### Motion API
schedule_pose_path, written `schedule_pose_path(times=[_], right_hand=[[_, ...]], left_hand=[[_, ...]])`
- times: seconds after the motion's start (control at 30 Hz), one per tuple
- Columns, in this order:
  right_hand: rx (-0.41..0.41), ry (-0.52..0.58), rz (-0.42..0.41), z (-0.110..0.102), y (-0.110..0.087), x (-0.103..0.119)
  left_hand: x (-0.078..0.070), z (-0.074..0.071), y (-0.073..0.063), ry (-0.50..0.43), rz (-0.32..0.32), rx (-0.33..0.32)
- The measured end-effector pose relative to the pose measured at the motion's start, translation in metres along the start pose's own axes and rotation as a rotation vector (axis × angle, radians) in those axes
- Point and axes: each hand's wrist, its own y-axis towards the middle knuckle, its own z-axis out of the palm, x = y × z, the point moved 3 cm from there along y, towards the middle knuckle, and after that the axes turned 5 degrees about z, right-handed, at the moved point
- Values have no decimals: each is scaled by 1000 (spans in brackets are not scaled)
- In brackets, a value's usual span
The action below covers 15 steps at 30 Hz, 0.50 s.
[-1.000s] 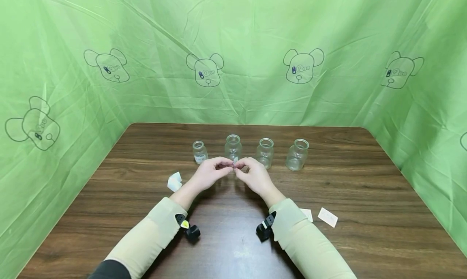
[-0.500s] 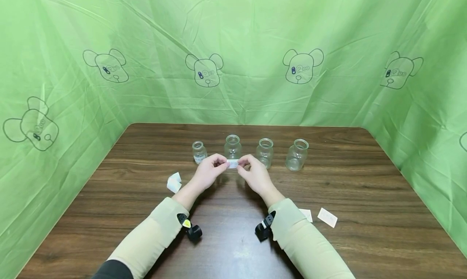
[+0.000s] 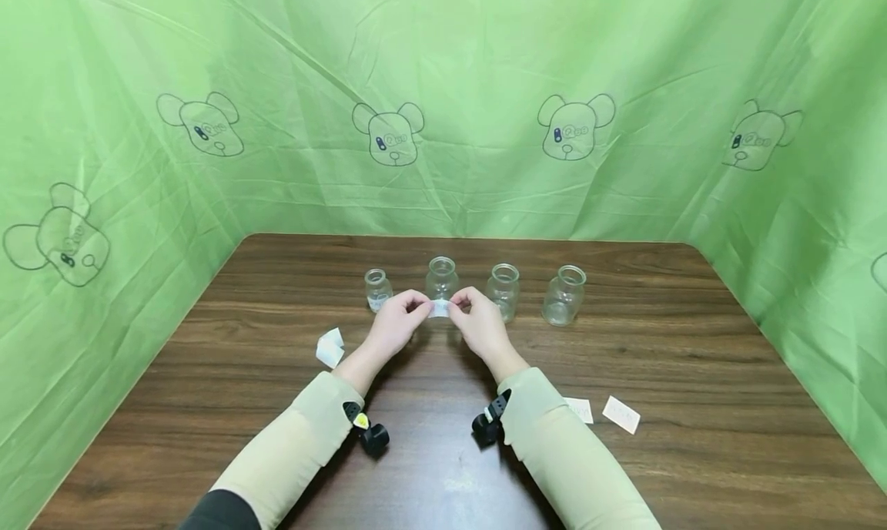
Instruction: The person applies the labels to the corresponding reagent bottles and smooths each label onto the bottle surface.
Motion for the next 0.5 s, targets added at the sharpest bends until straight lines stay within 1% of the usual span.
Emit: schedule_pose_path(times=[0.1, 0.2, 0.27, 0.33, 0.43, 0.5], right_hand=[[-14, -105, -59, 2, 2, 3], [-31, -148, -96, 2, 4, 5], [-37, -153, -107, 3, 4, 4], [-39, -169, -109, 3, 5, 2], [-36, -201, -97, 4, 7, -2], [-34, -218, -86, 5, 8, -4]], left_hand=[[0, -1, 1, 77, 30, -12], [2, -1, 3, 130, 63, -27], [4, 0, 3, 161, 75, -35], [5, 0, 4, 206, 100, -41], [7, 2, 5, 272, 125, -32], [8, 3, 5, 301, 134, -25]])
